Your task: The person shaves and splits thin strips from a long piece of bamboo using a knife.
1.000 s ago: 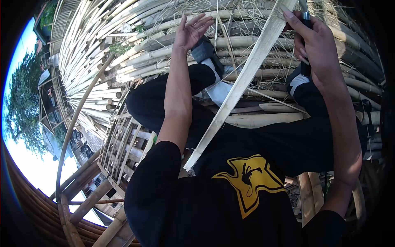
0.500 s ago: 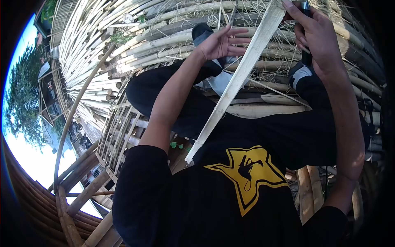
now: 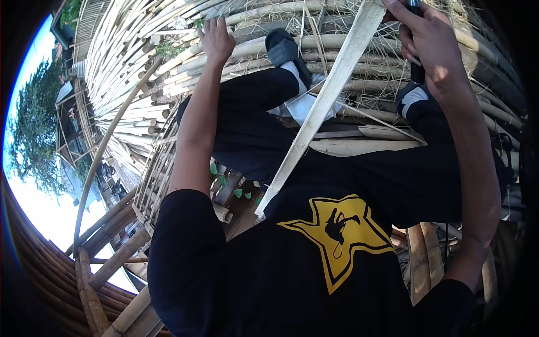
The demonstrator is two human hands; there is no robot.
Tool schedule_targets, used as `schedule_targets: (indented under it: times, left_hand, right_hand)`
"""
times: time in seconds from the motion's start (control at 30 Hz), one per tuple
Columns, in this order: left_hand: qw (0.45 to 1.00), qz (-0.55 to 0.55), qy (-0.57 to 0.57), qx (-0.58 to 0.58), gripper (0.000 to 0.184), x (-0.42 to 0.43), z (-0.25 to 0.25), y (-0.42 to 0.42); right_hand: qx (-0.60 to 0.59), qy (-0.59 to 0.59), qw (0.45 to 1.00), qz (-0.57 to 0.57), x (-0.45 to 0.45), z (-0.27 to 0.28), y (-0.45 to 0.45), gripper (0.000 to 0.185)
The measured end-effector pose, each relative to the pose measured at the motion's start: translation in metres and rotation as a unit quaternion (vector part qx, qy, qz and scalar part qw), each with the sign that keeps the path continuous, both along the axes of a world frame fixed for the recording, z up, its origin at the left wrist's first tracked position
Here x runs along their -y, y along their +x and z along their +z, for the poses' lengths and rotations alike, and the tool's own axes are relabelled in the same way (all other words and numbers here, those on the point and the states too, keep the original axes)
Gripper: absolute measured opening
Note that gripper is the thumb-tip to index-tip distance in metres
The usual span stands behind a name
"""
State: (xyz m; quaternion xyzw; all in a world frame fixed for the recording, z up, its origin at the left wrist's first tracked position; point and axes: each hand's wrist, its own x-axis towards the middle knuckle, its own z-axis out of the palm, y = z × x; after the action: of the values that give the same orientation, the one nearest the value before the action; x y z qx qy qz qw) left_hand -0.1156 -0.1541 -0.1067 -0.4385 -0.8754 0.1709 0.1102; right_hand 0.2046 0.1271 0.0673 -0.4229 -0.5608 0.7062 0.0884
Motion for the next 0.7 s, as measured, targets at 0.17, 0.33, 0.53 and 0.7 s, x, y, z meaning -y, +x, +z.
schedule_targets:
  times: [0.17, 0.33, 0.53, 0.7]
  left_hand:
    - [0.597, 0.277, 0.195, 0.727, 0.055, -0.039, 0.031, 0.046]
    - [0.257, 0.440, -0.147, 0.848, 0.077, 0.011, -0.068, 0.103]
    - [0.511, 0.413, 0.066, 0.751, 0.078, 0.006, -0.073, 0.075]
    - [0.926, 0.247, 0.169, 0.231, 0.043, 0.011, -0.048, -0.002]
  right_hand:
    - [-0.049, -0.019, 0.999, 0.009, 0.002, -0.004, -0.002, 0.018]
    - [-0.026, -0.024, 0.999, 0.004, 0.003, -0.011, 0.001, 0.018]
    - [-0.081, 0.016, 0.995, 0.051, -0.008, -0.023, 0.008, 0.024]
    - [-0.050, -0.029, 0.998, 0.006, 0.008, 0.007, 0.002, 0.017]
